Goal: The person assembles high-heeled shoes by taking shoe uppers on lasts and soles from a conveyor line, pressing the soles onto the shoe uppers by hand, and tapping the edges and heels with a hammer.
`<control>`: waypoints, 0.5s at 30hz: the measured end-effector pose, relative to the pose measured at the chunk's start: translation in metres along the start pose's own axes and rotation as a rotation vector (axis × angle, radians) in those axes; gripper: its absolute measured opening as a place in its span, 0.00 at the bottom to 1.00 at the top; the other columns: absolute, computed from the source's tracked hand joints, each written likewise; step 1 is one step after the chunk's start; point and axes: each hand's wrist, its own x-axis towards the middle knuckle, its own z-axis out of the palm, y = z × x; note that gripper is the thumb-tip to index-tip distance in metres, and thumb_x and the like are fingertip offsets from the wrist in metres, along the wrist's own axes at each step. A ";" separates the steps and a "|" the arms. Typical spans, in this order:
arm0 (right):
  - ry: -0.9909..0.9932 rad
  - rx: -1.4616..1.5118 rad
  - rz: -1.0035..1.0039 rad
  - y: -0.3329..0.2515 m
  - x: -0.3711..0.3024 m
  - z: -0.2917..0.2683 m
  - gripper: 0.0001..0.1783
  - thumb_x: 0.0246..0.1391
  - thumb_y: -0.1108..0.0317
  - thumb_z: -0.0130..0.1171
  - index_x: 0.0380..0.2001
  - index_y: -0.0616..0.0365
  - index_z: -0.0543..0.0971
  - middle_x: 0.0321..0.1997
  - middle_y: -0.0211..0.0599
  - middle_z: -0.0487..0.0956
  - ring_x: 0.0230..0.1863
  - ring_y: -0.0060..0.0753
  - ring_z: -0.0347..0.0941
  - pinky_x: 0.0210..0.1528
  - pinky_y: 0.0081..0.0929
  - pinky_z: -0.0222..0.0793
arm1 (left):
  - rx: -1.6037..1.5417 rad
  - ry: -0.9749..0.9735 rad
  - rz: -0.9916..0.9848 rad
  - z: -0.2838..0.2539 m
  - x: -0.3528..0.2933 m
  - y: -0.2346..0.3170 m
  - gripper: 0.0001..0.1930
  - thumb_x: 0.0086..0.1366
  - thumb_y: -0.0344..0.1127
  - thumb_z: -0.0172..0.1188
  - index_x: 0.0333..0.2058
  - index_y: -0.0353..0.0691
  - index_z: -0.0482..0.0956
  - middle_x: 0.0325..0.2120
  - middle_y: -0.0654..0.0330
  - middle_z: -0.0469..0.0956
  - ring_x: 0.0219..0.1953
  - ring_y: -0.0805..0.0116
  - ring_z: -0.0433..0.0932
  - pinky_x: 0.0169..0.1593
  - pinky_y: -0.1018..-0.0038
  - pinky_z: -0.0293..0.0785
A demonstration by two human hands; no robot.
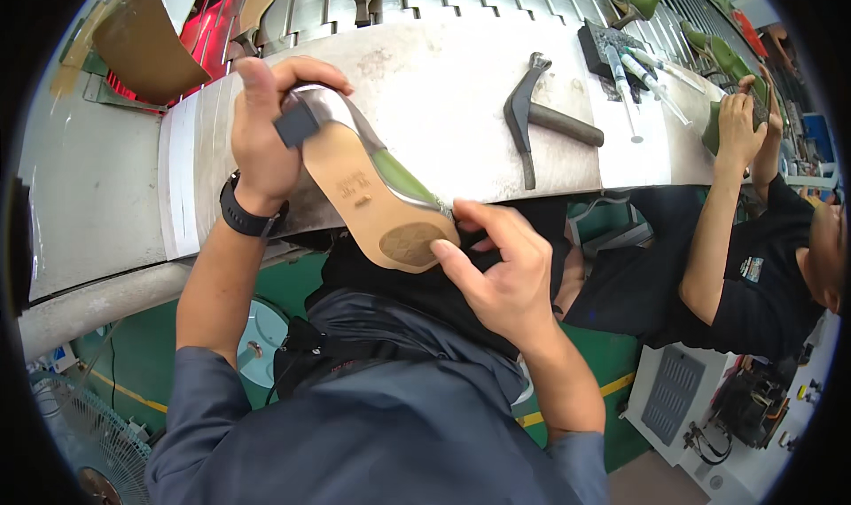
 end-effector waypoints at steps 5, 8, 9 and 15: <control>0.003 -0.063 -0.179 -0.070 0.085 -0.005 0.24 0.48 0.75 0.76 0.51 0.61 0.85 0.33 0.32 0.84 0.28 0.22 0.75 0.29 0.23 0.70 | -0.073 -0.131 0.124 0.022 -0.001 0.000 0.39 0.82 0.63 0.35 0.39 0.31 0.84 0.37 0.55 0.83 0.40 0.68 0.80 0.47 0.71 0.76; -0.099 -0.204 -0.448 -0.082 0.107 -0.007 0.21 0.44 0.77 0.76 0.45 0.60 0.86 0.30 0.34 0.82 0.23 0.28 0.74 0.26 0.25 0.69 | -0.142 -0.142 0.199 0.018 0.001 -0.009 0.42 0.83 0.64 0.31 0.38 0.30 0.85 0.38 0.54 0.83 0.41 0.66 0.80 0.50 0.70 0.74; -0.128 -0.286 -0.525 -0.088 0.103 -0.009 0.20 0.43 0.78 0.76 0.43 0.61 0.86 0.29 0.35 0.82 0.23 0.31 0.75 0.26 0.26 0.70 | -0.081 -0.154 0.221 0.011 -0.001 -0.012 0.46 0.82 0.65 0.25 0.38 0.30 0.85 0.38 0.53 0.83 0.43 0.65 0.79 0.53 0.70 0.73; 0.077 -0.329 -0.795 -0.069 0.085 0.003 0.19 0.39 0.79 0.71 0.40 0.73 0.84 0.27 0.39 0.79 0.21 0.30 0.75 0.23 0.26 0.73 | -0.191 -0.201 0.088 0.011 -0.002 -0.020 0.59 0.71 0.80 0.13 0.41 0.30 0.85 0.42 0.51 0.83 0.48 0.61 0.80 0.58 0.67 0.73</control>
